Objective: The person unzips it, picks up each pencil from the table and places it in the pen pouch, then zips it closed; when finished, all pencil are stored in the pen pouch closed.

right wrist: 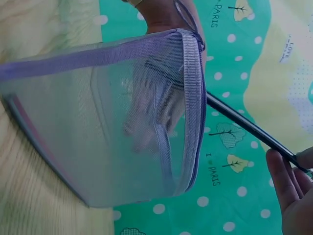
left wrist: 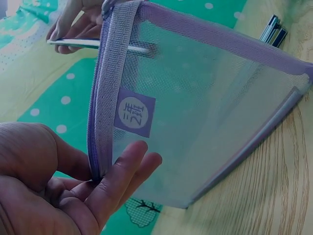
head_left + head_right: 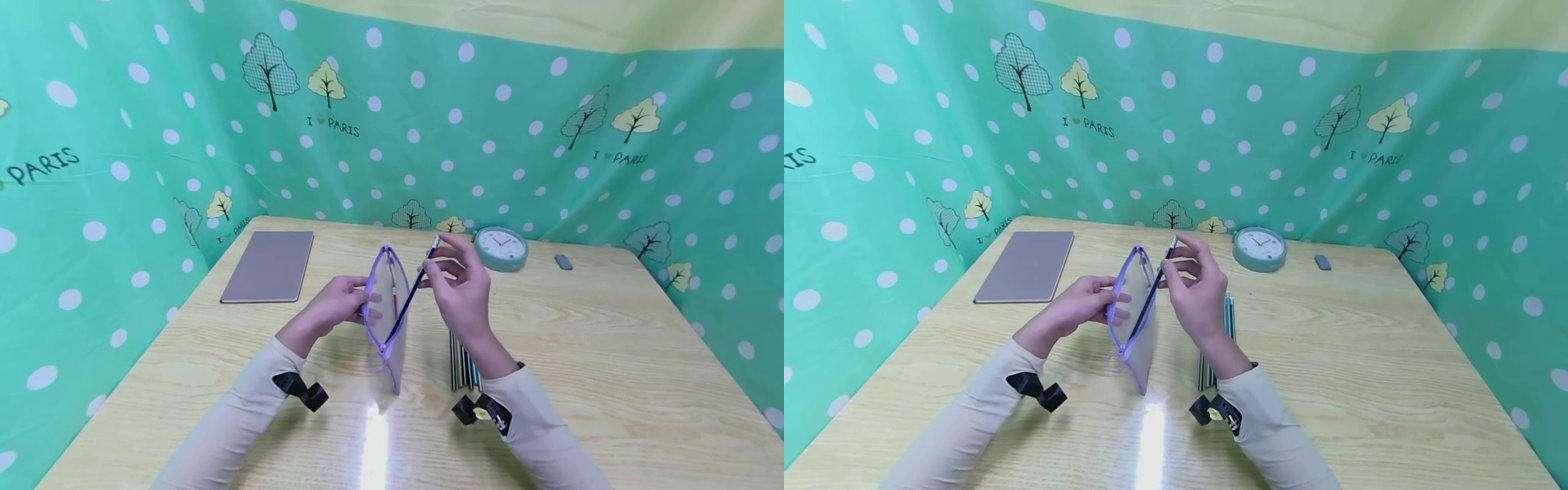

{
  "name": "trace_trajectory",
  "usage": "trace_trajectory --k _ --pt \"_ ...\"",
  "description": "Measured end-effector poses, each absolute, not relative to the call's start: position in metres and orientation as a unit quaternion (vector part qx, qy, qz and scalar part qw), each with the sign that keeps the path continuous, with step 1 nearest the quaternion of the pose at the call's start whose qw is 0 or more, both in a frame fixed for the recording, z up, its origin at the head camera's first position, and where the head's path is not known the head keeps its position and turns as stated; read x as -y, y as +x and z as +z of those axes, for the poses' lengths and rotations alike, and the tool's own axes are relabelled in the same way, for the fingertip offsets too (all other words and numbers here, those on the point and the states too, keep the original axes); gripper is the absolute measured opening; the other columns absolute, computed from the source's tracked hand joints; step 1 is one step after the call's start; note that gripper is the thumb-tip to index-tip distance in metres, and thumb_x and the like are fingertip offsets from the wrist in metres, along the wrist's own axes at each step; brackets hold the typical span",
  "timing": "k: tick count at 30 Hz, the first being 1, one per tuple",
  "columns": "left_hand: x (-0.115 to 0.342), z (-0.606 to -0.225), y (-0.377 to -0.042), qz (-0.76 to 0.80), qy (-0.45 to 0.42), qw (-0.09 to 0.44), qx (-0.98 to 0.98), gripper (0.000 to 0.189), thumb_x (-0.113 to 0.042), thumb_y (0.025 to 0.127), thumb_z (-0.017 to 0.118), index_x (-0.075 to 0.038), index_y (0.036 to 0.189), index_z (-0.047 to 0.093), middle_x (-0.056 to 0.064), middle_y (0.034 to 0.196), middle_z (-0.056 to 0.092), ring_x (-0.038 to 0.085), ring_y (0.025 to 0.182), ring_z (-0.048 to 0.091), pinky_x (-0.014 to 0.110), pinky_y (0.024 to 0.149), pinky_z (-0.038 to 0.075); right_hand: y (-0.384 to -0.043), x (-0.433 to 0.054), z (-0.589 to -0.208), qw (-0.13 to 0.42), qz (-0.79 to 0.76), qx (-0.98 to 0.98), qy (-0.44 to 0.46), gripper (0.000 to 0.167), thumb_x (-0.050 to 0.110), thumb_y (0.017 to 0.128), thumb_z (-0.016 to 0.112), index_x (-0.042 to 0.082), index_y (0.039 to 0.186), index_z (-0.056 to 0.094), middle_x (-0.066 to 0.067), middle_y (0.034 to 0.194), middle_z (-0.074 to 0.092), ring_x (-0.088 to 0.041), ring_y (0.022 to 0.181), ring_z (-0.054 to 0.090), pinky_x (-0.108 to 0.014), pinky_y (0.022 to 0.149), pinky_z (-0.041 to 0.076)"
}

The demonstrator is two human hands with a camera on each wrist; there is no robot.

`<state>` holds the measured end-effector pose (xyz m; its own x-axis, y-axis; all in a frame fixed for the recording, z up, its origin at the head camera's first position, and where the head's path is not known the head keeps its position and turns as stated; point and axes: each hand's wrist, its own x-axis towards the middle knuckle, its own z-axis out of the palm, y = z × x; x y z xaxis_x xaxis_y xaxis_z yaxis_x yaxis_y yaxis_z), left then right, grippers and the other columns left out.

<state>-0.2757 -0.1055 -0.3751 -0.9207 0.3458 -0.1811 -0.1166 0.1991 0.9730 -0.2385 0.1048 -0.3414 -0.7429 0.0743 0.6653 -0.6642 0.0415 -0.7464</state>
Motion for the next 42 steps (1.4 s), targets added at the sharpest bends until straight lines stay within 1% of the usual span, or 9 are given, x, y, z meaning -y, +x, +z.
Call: trace_trajectory --k 3,5,7,10,13,17,22,30,42 --pt "0.105 -0.373 -0.275 0.627 0.073 0.181 -0.754 0.046 0.004 0.105 0.040 0.014 0.149 0.041 0.036 0.138 0.058 0.031 0.096 0.077 0.035 0.081 0.066 -0.239 -0.108 -0.339 0.273 0.635 0.688 0.223 0.043 -0.019 0.089 0.064 -0.012 0.131 0.058 -0.030 0.103 0.064 -0.005 0.080 0.069 -0.034 0.063 0.066" --pt "0.104 -0.372 -0.275 0.624 0.071 0.179 -0.757 0.045 0.004 0.105 0.040 0.014 0.149 0.041 0.035 0.138 0.058 0.030 0.095 0.077 0.033 0.079 0.066 -0.240 -0.109 -0.338 0.264 0.623 0.704 0.217 0.042 -0.018 0.089 0.065 -0.011 0.130 0.060 -0.028 0.101 0.065 -0.008 0.078 0.069 -0.034 0.062 0.066" --pt "0.104 -0.372 -0.275 0.622 0.070 0.178 -0.759 0.045 0.003 0.106 0.040 0.013 0.149 0.042 0.035 0.138 0.058 0.029 0.094 0.077 0.031 0.078 0.066 -0.241 -0.109 -0.338 0.254 0.611 0.719 0.213 0.042 -0.017 0.089 0.066 -0.010 0.130 0.061 -0.027 0.098 0.066 -0.015 0.075 0.071 -0.032 0.061 0.065" --pt "0.105 -0.372 -0.275 0.622 0.071 0.177 -0.760 0.044 0.002 0.106 0.040 0.012 0.149 0.044 0.034 0.137 0.059 0.027 0.094 0.077 0.031 0.077 0.065 -0.243 -0.108 -0.341 0.237 0.597 0.736 0.214 0.042 -0.016 0.089 0.067 -0.009 0.130 0.062 -0.026 0.096 0.068 -0.029 0.074 0.073 -0.031 0.060 0.065" --pt "0.106 -0.372 -0.275 0.622 0.073 0.175 -0.760 0.044 0.002 0.106 0.041 0.012 0.149 0.045 0.033 0.136 0.061 0.026 0.094 0.077 0.032 0.078 0.066 -0.242 -0.105 -0.343 0.223 0.583 0.749 0.223 0.042 -0.013 0.090 0.068 -0.007 0.131 0.062 -0.024 0.096 0.069 -0.036 0.075 0.073 -0.032 0.060 0.065" --pt "0.106 -0.373 -0.275 0.623 0.075 0.167 -0.761 0.043 0.001 0.106 0.042 0.012 0.148 0.046 0.032 0.134 0.063 0.026 0.094 0.077 0.033 0.078 0.066 -0.241 -0.100 -0.345 0.217 0.567 0.759 0.235 0.042 -0.012 0.090 0.069 -0.006 0.131 0.062 -0.023 0.096 0.069 -0.035 0.076 0.074 -0.031 0.060 0.065" --pt "0.106 -0.372 -0.275 0.625 0.074 0.165 -0.760 0.043 0.000 0.106 0.042 0.011 0.147 0.047 0.032 0.132 0.064 0.027 0.095 0.077 0.034 0.080 0.066 -0.239 -0.098 -0.346 0.215 0.536 0.781 0.240 0.041 -0.011 0.090 0.070 -0.006 0.131 0.062 -0.022 0.096 0.070 -0.032 0.078 0.075 -0.026 0.060 0.064" --pt "0.105 -0.374 -0.276 0.628 0.069 0.165 -0.757 0.043 0.000 0.106 0.042 0.012 0.147 0.047 0.032 0.133 0.063 0.030 0.098 0.077 0.035 0.081 0.066 -0.237 -0.097 -0.346 0.209 0.480 0.820 0.231 0.042 -0.007 0.090 0.073 -0.004 0.131 0.062 -0.018 0.097 0.071 -0.027 0.079 0.075 -0.023 0.063 0.063" --pt "0.102 -0.374 -0.275 0.624 0.076 0.174 -0.758 0.044 0.000 0.106 0.042 0.012 0.148 0.045 0.033 0.133 0.063 0.030 0.097 0.077 0.033 0.080 0.065 -0.237 -0.100 -0.353 0.216 0.474 0.822 0.229 0.042 -0.003 0.092 0.071 -0.004 0.134 0.063 -0.018 0.097 0.072 -0.026 0.079 0.076 -0.028 0.063 0.065"
